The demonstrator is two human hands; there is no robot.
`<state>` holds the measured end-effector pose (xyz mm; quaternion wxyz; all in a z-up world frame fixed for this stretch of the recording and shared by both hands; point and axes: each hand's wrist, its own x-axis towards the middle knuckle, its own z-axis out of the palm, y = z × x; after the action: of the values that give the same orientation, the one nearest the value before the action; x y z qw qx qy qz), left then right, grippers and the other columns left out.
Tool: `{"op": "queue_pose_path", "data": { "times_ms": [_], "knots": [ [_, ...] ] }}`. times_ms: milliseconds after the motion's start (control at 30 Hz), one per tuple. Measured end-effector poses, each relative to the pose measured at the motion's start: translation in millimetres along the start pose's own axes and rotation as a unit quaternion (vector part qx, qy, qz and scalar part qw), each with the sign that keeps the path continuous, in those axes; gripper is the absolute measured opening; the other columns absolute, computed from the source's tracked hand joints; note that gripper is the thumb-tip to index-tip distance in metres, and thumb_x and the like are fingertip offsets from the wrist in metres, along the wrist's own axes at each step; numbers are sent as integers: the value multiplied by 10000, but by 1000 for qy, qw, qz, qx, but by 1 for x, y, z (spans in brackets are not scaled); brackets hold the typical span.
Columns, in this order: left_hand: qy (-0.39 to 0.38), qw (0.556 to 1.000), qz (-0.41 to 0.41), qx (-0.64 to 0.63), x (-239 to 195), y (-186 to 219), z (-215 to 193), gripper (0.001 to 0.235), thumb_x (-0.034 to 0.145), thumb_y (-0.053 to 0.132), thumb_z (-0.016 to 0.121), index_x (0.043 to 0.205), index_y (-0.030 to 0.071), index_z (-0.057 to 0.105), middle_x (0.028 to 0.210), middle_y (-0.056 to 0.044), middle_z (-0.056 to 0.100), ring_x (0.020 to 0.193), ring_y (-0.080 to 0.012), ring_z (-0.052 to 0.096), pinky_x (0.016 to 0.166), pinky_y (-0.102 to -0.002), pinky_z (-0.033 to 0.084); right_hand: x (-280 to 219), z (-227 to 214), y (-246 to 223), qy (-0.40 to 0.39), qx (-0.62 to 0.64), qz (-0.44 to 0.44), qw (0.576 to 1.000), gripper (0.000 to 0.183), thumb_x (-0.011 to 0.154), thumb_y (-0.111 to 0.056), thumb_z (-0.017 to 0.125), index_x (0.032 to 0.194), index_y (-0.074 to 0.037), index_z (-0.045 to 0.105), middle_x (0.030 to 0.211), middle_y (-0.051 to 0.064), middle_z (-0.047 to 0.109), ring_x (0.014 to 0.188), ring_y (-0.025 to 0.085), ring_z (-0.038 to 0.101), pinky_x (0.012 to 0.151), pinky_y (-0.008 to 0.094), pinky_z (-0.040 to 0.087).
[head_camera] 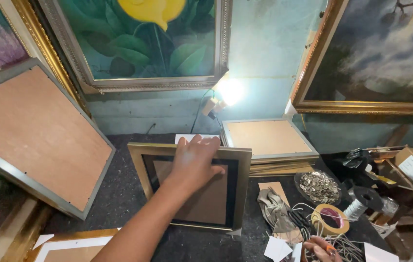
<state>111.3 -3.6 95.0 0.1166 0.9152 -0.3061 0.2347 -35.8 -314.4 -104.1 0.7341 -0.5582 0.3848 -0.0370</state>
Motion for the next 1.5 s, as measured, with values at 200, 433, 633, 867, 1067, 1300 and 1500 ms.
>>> {"op": "queue_pose_path", "data": {
  "times_ms": [200, 433, 633, 867, 1067, 1300, 1500],
  "knots": [
    [48, 997, 14, 63, -3, 13, 0, 462, 543, 387, 777, 827, 162, 491, 787, -17, 569, 793, -284, 510, 600, -414, 336, -57, 57, -31, 149, -408, -85, 897, 270, 725, -382, 598, 941, -263, 708, 926, -79, 680, 832, 140, 599, 716, 267, 413],
    [21, 999, 2, 50, -2, 15, -3, 434, 579, 404, 756, 816, 158, 488, 784, -15, 560, 813, -300, 510, 619, -429, 340, -38, 65, -22, 80, -520, -135, 840, 314, 723, -325, 611, 1037, -333, 609, 897, -94, 717, 836, 74, 672, 631, 234, 487],
    [28, 997, 12, 73, 1, 12, -1, 450, 569, 422, 740, 841, 166, 489, 800, -6, 560, 817, -283, 516, 634, -438, 357, -35, 74, -2, -43, -621, -167, 765, 533, 676, -316, 666, 1172, -349, 472, 1175, -152, 527, 994, 111, 561, 764, 319, 478],
    [9, 998, -6, 70, 7, 9, 0, 440, 588, 446, 735, 819, 161, 492, 803, -3, 588, 810, -289, 532, 646, -430, 349, -25, 72, 14, -6, -706, -197, 680, 529, 738, -310, 627, 1222, -336, 414, 1260, -134, 442, 902, 255, 592, 671, 455, 509],
    [-12, 998, -12, 65, 11, 6, 2, 422, 619, 445, 727, 829, 156, 501, 788, 2, 574, 798, -278, 523, 659, -420, 350, -21, 76, 15, -10, -732, -195, 653, 576, 734, -405, 697, 1213, -254, 414, 1096, 48, 454, 610, 180, 568, 462, 273, 513],
    [-7, 997, 1, 76, 13, 7, 6, 445, 608, 454, 717, 883, 167, 517, 862, -5, 592, 858, -283, 522, 664, -435, 352, -31, 82, -8, 47, -640, -186, 744, 179, 795, -409, 535, 895, -265, 576, 955, -18, 528, 788, 262, 594, 557, 432, 465],
    [-35, 999, 2, 32, 14, 13, -3, 459, 575, 327, 749, 925, 142, 516, 838, -44, 578, 849, -269, 539, 704, -439, 355, -77, 117, -59, 68, -231, -299, 923, 154, 734, -105, 632, 881, -143, 659, 682, 77, 597, 667, 175, 538, 634, 305, 460]
  ]
}}
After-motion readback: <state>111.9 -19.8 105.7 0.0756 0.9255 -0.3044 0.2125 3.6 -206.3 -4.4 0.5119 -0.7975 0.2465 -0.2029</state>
